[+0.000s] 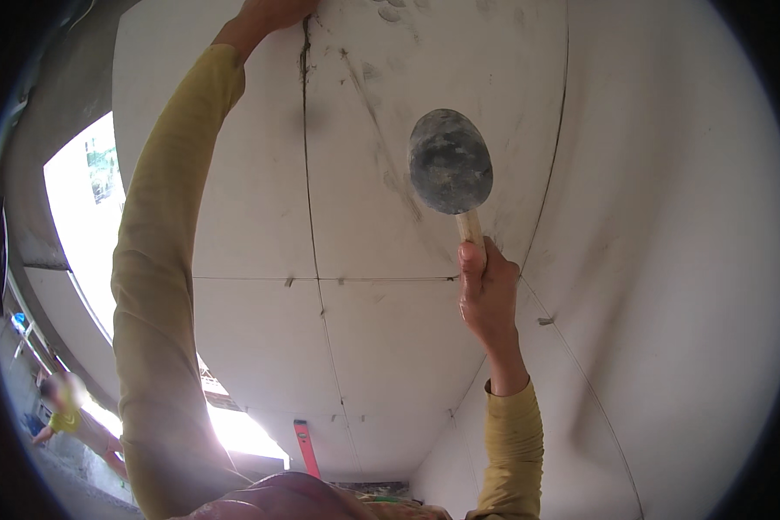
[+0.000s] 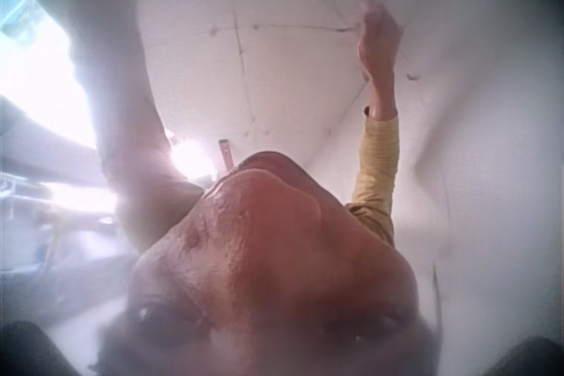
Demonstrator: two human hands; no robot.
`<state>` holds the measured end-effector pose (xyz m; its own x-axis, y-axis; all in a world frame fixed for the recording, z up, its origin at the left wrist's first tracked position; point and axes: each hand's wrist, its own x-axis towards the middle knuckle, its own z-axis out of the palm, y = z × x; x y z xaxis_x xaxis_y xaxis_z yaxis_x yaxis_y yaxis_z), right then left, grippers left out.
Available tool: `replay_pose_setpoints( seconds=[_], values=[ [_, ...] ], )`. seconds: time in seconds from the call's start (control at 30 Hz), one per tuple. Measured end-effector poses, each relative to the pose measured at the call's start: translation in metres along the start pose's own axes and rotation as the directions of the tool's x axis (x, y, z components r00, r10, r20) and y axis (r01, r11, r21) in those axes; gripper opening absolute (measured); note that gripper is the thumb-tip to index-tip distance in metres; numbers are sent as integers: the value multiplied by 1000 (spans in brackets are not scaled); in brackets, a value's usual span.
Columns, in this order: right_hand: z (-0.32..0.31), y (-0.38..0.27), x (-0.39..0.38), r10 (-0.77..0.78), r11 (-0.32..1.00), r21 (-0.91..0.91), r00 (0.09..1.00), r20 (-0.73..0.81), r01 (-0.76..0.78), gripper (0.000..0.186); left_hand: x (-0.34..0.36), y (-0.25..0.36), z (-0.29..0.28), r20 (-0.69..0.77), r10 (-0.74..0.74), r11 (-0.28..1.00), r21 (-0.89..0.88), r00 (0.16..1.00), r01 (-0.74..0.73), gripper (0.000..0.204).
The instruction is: The person installs ceiling tiles by tapping them into place with a rubber mallet, measures gaps with a tape measure, and uses a level to ensure alignment. The person also retrieves materials from a bucket and adjusts tile positions.
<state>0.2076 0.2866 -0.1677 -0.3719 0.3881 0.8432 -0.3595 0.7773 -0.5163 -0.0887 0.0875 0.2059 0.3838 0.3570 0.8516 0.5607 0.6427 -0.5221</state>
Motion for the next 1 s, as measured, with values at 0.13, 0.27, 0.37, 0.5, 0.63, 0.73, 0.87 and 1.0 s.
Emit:
replay_pose_setpoints(
  seconds=[0.13,0.27,0.37,0.5,0.63,0.73,0.87,1.0],
  values=[
    [-8,8,-20,74,997,34,997,18,-75,69,-33,41,22,-42,-1,998,63,999,4,56],
    [-6,20,-43,118,992,42,993,25,-119,74,-86,81,1,-143,74,993,100,987,-60,45],
    [0,29,-62,170,979,109,985,31,-173,76,-125,104,-10,-132,7,998,68,991,2,42],
    [6,37,-83,246,960,130,969,27,-247,77,-163,135,-13,-112,-66,995,-84,992,57,41],
    [6,51,-114,343,921,166,936,81,-352,78,-190,158,-41,-48,-200,953,-240,979,183,38],
    [11,52,-146,438,865,205,888,140,-459,77,-223,154,-54,-54,-261,928,-290,964,235,32],
    [15,65,-194,563,778,221,809,168,-588,76,-269,175,-77,197,-626,596,-502,754,626,24],
    [12,77,-242,621,739,178,759,195,-650,73,-324,220,-126,624,-676,62,-481,392,874,17]
  ],
)
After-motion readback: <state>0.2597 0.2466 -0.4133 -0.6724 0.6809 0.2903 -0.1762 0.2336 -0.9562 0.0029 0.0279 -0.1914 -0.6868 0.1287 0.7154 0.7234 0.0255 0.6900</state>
